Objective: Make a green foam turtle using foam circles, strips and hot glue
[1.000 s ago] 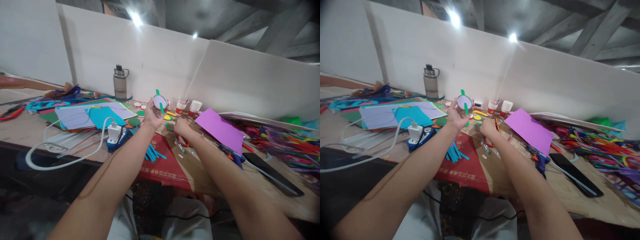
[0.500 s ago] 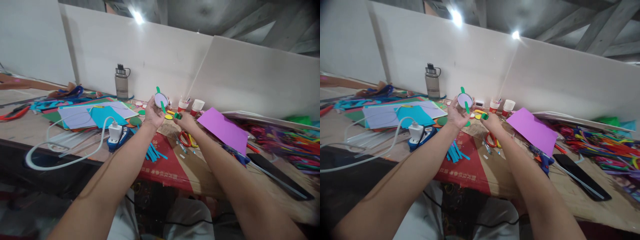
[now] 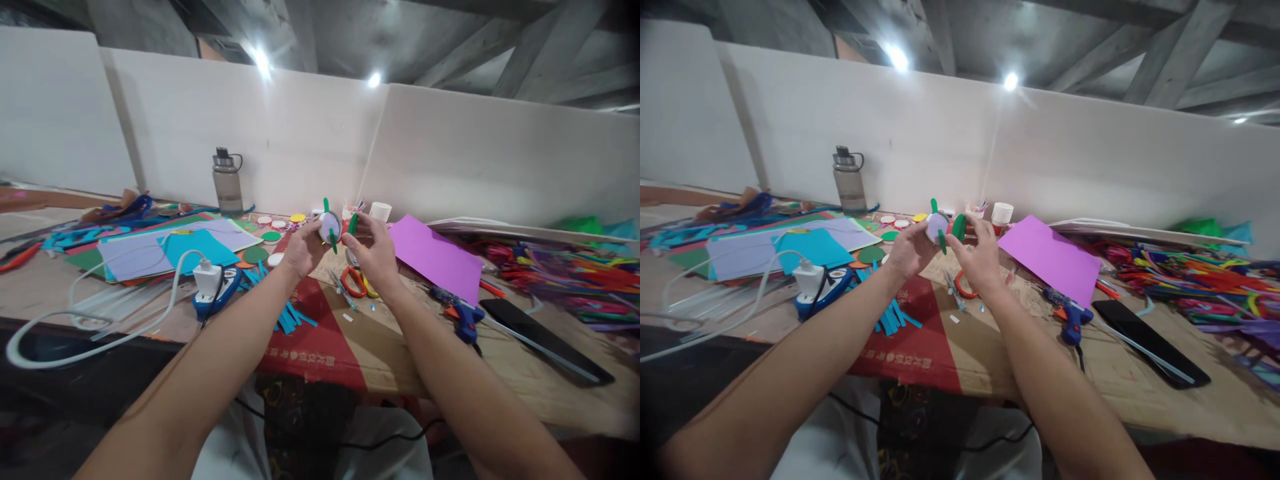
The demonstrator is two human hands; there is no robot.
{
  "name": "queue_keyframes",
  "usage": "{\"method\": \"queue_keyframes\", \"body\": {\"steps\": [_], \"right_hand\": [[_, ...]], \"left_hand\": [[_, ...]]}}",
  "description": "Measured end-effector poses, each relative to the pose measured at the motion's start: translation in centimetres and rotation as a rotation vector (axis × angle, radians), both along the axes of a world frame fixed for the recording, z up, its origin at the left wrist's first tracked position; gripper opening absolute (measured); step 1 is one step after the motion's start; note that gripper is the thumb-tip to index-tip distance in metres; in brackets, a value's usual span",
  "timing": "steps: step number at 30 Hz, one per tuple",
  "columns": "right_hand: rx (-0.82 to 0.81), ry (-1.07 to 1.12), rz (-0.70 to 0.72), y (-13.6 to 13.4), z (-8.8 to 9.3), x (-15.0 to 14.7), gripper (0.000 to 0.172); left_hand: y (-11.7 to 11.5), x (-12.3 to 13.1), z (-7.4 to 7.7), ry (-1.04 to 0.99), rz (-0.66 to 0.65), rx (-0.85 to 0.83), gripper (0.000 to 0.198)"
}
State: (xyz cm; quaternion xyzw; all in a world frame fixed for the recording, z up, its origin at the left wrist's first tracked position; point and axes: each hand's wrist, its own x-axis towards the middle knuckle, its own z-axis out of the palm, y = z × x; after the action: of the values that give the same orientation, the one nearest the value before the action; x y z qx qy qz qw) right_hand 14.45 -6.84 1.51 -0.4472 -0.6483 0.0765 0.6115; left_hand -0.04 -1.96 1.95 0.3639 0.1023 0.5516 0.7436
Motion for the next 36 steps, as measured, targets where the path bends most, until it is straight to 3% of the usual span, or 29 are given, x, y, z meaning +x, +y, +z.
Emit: {"method": "queue_keyframes", "body": {"steps": [12, 24, 36], "right_hand": [[0.149, -0.082, 0.026, 0.0, -0.3, 0.0, 0.049], [0.126, -0.084, -0.028, -0.2, -0.4, -0.5, 0.044], [0.112, -0.111, -0.027, -0.5, -0.3, -0.7, 0.043]], "left_hand": [[0.3, 0.2, -0.7, 0.01, -0.039, 0.161, 0.017], [-0.2, 0.3, -0.9, 0.011, -0.078, 0.288, 0.048], [-1.1, 0.3, -0.2, 0.09, -0.082, 0.331, 0.057]]}}
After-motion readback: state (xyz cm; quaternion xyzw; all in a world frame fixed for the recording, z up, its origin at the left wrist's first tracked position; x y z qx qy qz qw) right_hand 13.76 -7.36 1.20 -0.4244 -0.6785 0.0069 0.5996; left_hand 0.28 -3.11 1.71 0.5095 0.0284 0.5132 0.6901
